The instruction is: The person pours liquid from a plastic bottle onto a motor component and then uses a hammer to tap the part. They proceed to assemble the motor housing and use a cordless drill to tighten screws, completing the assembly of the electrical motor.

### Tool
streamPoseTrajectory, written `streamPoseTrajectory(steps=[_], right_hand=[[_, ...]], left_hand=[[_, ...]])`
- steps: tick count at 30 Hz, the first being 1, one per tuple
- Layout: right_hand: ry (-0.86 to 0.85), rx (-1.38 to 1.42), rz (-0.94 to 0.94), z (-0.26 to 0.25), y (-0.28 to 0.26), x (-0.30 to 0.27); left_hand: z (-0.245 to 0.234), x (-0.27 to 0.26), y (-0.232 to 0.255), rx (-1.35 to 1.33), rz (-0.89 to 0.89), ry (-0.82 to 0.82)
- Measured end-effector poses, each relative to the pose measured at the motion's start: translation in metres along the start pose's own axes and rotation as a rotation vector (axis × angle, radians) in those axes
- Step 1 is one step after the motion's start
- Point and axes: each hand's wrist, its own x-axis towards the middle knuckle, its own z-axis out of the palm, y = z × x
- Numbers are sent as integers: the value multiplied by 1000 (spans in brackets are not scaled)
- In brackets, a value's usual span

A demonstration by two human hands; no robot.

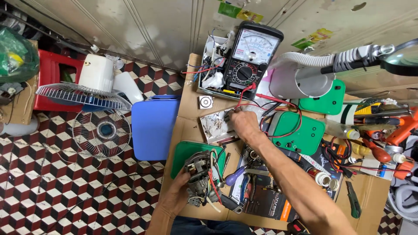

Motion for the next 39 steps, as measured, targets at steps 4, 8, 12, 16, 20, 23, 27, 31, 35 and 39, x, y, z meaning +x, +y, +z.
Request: streamPoseTrajectory(steps=[4,8,12,16,20,23,27,31,35,39], right_hand=[[-124,-238,-110,15,-1,14],[-146,-360,-303,26,-4,22],[-225,-470,-474,-7,-12,17],[-177,-483,-483,3,4,12],[-228,-501,-483,9,2,12],[-219,-407,-455,1,3,10],[-98,-47,-198,-3,11,-2],[124,92,-115,-45,14,-29],[-72,969,353,-83,0,-65],[67,1525,469,-96,-8,-94]], left_hand=[[1,0,-2,-2,-55,-33],[9,-4,1,18,-63,-42],[13,-6,3,9,-33,-91],[14,-6,3,18,24,-74],[13,-5,1,-2,-27,-66],[17,-4,0,-16,-37,-75],[29,-8,6,-8,-50,-100],[32,-9,8,32,-28,-74],[36,-4,5,53,-18,-55],[33,1,-3,21,5,-11]])
